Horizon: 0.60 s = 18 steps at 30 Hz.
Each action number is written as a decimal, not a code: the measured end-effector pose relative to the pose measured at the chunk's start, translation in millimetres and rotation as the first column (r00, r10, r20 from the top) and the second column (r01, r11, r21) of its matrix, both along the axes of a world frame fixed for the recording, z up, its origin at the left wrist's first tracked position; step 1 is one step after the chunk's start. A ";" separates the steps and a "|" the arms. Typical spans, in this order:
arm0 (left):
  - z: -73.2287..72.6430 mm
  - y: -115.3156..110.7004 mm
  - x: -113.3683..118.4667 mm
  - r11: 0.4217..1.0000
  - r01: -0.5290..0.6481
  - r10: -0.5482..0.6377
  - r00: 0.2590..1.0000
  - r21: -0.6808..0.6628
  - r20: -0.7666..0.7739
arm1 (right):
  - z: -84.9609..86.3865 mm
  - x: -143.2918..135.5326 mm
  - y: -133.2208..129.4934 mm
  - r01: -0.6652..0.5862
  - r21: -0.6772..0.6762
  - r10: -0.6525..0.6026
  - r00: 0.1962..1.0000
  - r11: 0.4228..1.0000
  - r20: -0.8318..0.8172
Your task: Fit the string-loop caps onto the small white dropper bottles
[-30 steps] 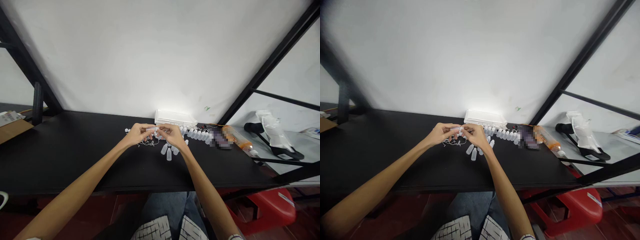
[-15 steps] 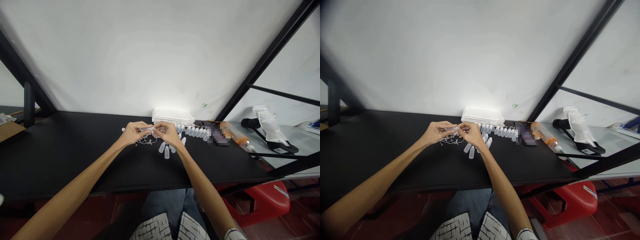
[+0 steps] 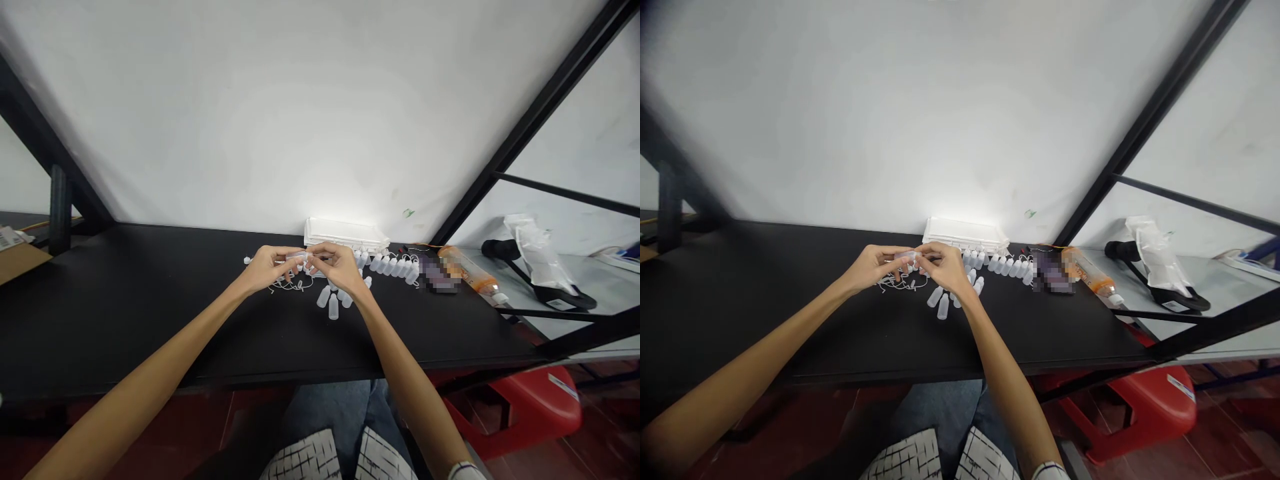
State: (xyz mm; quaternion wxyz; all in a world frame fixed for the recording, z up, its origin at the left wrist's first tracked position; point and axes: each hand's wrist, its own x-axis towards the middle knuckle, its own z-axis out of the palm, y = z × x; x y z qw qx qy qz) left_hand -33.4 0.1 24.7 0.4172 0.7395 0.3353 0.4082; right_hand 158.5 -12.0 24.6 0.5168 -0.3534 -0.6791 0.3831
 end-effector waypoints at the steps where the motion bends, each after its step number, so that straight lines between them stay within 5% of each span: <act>1: 0.1 0.1 -0.3 1.000 0.013 -0.013 1.000 -0.004 -0.008 | -0.4 0.6 0.2 0.004 -0.002 -0.004 1.000 1.000 0.009; 7: -2.3 0.3 -0.6 0.998 0.025 -0.025 1.000 0.057 0.005 | -0.4 3.4 -1.4 -0.031 -0.010 0.032 0.993 0.999 0.112; 18: -7.0 -5.8 5.5 0.982 -0.029 0.022 0.999 0.189 0.039 | 5.1 9.5 -4.8 -0.116 -0.035 0.118 0.992 0.993 0.038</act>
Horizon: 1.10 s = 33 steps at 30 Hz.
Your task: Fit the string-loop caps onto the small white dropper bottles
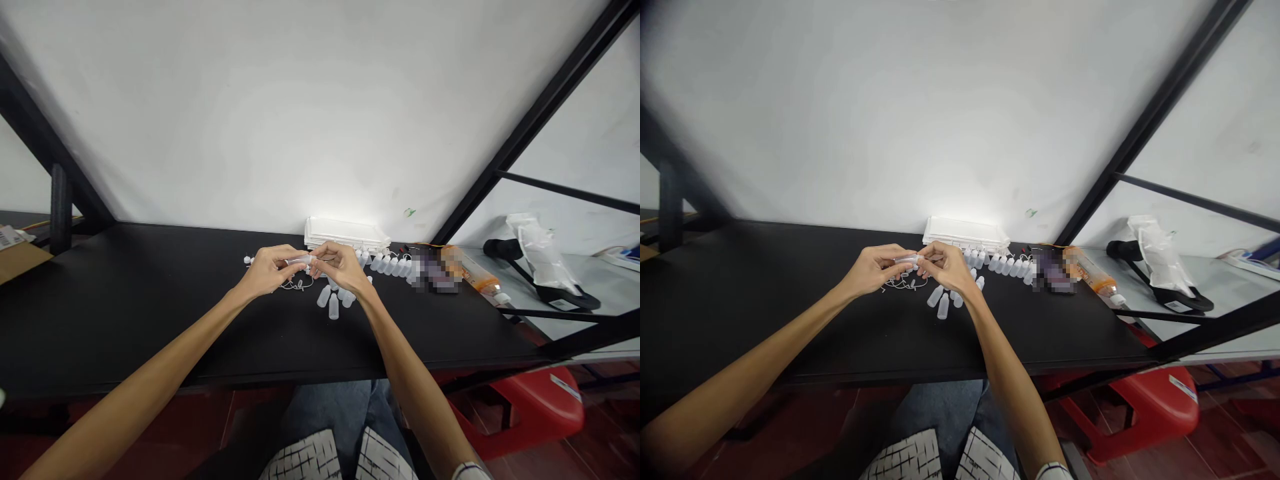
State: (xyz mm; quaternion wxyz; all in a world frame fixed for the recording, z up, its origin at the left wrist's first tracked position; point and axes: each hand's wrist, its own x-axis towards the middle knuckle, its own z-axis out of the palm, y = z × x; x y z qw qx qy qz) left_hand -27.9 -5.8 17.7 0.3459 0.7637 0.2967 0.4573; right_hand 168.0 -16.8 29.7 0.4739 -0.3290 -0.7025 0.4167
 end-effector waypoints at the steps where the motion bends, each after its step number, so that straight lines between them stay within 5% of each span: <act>1: -0.2 0.3 -0.1 1.000 -0.007 0.007 1.000 0.019 -0.015 | -0.6 -0.1 0.3 0.004 -0.005 -0.004 1.000 1.000 0.005; 10: 3.4 2.0 -2.7 0.957 -0.049 0.093 0.985 0.286 -0.143 | -4.6 -1.7 3.2 0.016 -0.030 -0.016 1.000 0.999 0.009; 22: 4.8 8.2 -6.1 0.997 0.000 0.018 0.969 0.076 -0.245 | -0.2 -3.7 -0.9 0.176 0.151 -0.198 0.969 0.973 0.148; 33: 6.7 4.4 -5.5 0.971 -0.027 0.096 0.953 0.239 -0.286 | -5.5 -2.3 1.1 0.104 0.040 -0.109 0.980 0.994 0.164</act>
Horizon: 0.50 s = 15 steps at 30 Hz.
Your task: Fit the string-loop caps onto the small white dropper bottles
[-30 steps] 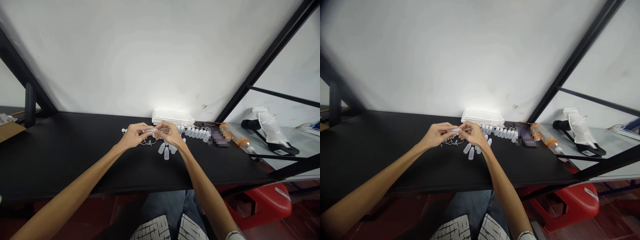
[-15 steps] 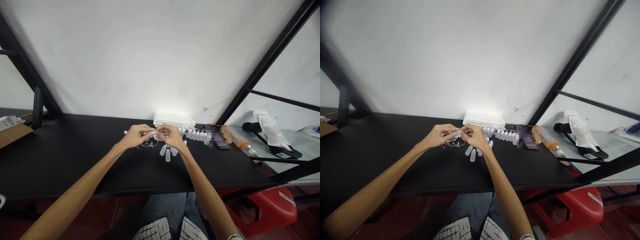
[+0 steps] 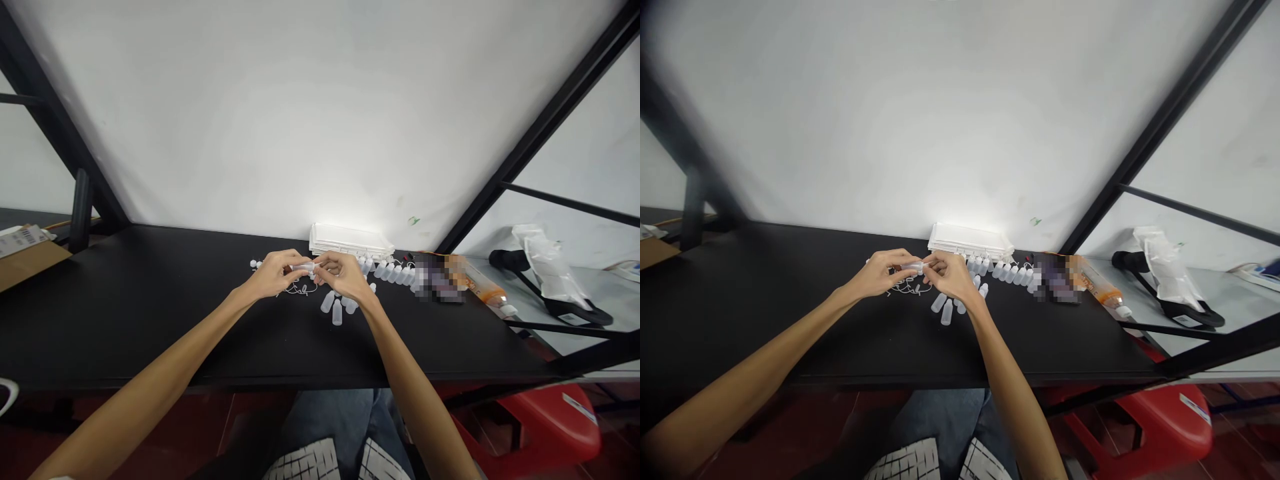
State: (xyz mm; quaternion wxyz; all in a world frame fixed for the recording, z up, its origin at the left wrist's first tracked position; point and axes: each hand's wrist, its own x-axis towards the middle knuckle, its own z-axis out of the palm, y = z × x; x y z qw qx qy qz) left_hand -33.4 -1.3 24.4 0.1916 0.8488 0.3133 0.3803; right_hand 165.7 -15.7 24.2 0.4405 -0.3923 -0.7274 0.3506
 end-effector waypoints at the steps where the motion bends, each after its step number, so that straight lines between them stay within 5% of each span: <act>1: -0.9 0.3 -0.1 1.000 -0.001 0.001 1.000 0.018 -0.005 | -0.1 0.1 0.2 -0.006 -0.008 0.006 1.000 1.000 -0.007; 10: -8.8 1.3 1.1 0.994 -0.003 0.007 0.999 0.109 -0.040 | -1.6 1.1 2.2 0.004 -0.014 -0.004 1.000 1.000 -0.003; 15: -10.0 1.8 3.8 0.997 -0.051 0.054 0.996 0.052 -0.065 | 6.7 -3.8 -1.2 0.016 0.004 -0.016 1.000 1.000 -0.014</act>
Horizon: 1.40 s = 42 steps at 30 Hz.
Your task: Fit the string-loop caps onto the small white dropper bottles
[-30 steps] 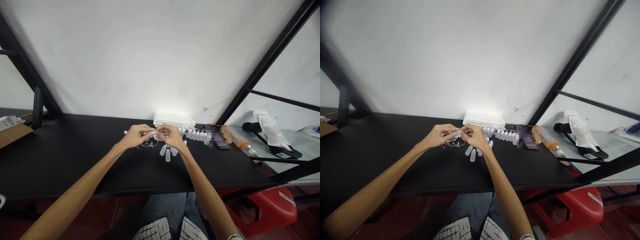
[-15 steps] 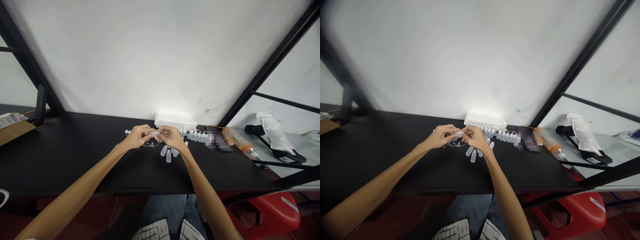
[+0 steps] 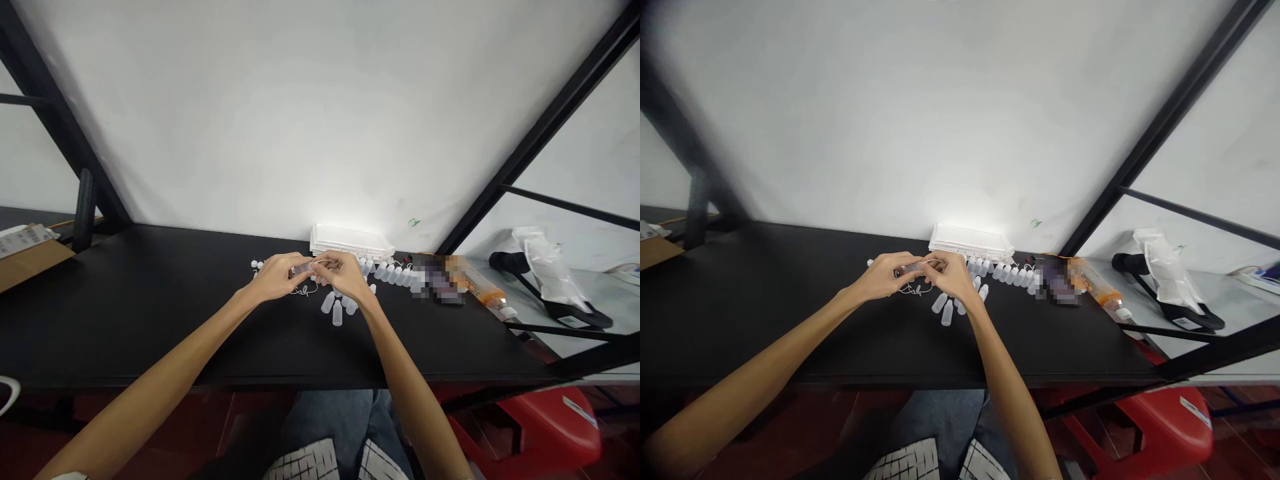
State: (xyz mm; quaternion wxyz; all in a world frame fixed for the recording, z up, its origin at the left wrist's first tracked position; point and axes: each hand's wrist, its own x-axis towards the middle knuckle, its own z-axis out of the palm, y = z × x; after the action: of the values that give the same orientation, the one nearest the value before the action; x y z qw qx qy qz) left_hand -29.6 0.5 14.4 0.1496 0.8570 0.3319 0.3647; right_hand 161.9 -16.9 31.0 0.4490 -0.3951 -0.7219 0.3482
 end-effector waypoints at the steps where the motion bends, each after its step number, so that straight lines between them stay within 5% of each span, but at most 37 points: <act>1: 0.0 0.5 0.2 1.000 -0.006 0.006 1.000 -0.029 0.025 | 2.8 0.8 -0.9 -0.007 -0.010 0.007 1.000 1.000 -0.012; 7: 0.5 6.0 -5.2 0.976 -0.032 0.069 0.983 -0.214 0.168 | 11.3 22.8 2.4 0.130 0.002 -0.130 0.991 0.992 -0.027; 12: -0.8 11.4 -10.7 0.949 -0.012 0.088 0.970 -0.314 0.228 | 4.7 29.3 8.3 0.288 0.255 -0.352 0.900 0.923 0.256; 15: -2.2 14.3 -12.2 0.940 -0.004 0.098 0.961 -0.341 0.259 | 1.4 21.2 6.0 0.272 0.358 -0.417 0.800 0.893 0.432; 22: -2.9 17.0 -13.1 0.893 0.065 0.074 0.955 -0.444 0.288 | -9.9 -8.8 -2.0 0.042 0.402 -0.361 0.533 0.915 0.765; 26: 0.1 14.2 -12.1 0.886 0.101 0.039 0.957 -0.452 0.289 | -13.9 -18.3 -4.9 -0.068 0.365 -0.294 0.467 0.928 0.834; 36: -0.8 18.9 -17.9 0.846 0.141 0.007 0.961 -0.514 0.275 | -2.9 -14.7 9.8 0.155 0.392 -0.419 0.425 0.907 0.802; 42: -0.8 17.7 -17.1 0.793 0.196 -0.014 0.953 -0.577 0.304 | -3.6 -36.1 27.6 0.087 0.374 -0.380 0.352 0.923 0.856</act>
State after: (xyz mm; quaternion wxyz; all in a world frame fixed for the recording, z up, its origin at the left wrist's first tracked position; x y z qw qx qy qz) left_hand -46.7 18.2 13.6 0.4794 0.7212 0.3567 0.3505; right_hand 125.8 10.7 27.4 0.0691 -0.5564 -0.8225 -0.0956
